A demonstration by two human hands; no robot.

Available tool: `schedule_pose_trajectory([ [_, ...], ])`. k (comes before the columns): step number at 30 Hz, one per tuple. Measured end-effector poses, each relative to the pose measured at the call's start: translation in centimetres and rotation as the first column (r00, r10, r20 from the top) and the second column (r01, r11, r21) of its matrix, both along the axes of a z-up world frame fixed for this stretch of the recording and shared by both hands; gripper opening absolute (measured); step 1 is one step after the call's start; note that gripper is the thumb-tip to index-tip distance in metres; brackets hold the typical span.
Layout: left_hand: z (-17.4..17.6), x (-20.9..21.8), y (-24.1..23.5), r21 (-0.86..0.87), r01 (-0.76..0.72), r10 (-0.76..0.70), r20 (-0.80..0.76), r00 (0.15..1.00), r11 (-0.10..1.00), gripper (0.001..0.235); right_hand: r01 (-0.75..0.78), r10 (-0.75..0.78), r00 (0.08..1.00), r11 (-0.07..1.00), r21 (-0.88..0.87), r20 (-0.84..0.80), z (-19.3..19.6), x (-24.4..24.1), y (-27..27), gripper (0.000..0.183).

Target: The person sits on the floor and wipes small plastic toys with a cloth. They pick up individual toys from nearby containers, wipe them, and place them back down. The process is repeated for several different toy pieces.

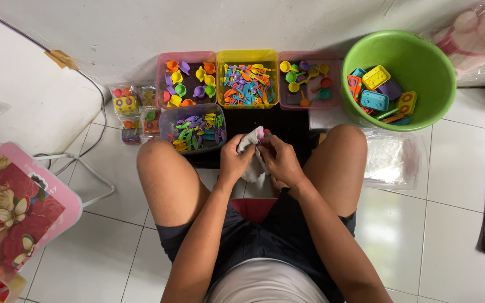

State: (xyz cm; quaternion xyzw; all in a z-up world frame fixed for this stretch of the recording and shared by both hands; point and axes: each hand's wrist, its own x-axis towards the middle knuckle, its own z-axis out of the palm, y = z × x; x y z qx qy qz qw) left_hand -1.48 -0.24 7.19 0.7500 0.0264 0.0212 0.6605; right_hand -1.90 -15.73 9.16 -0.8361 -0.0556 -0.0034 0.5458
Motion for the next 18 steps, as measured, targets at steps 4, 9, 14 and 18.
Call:
schedule_pose_trajectory([
  [4, -2.0, 0.6, 0.1, 0.042, -0.062, 0.062, 0.003, 0.998, 0.997, 0.024, 0.008, -0.008, 0.997, 1.000, 0.011, 0.076, 1.0, -0.1, 0.5, 0.022],
  [9, 1.5, -0.4, 0.4, 0.247, 0.046, -0.091, 0.174, 0.980, 0.968, 0.026, -0.035, 0.043, 0.993, 0.996, -0.076, 0.107, 0.7, 0.7, -0.5, 0.013],
  [14, -1.0, -0.2, 1.1, 0.581, 0.165, -0.399, 0.302, 0.866, 0.797, 0.024, -0.108, 0.131, 0.985, 0.976, -0.190, 0.110, 0.2, 0.7, -1.7, 0.008],
  [18, -0.2, -0.4, 0.8, 0.547, 0.144, -0.344, 0.283, 0.895, 0.825, 0.020, -0.082, 0.088, 0.994, 0.993, -0.086, 0.061, 1.8, 0.1, -1.5, 0.018],
])
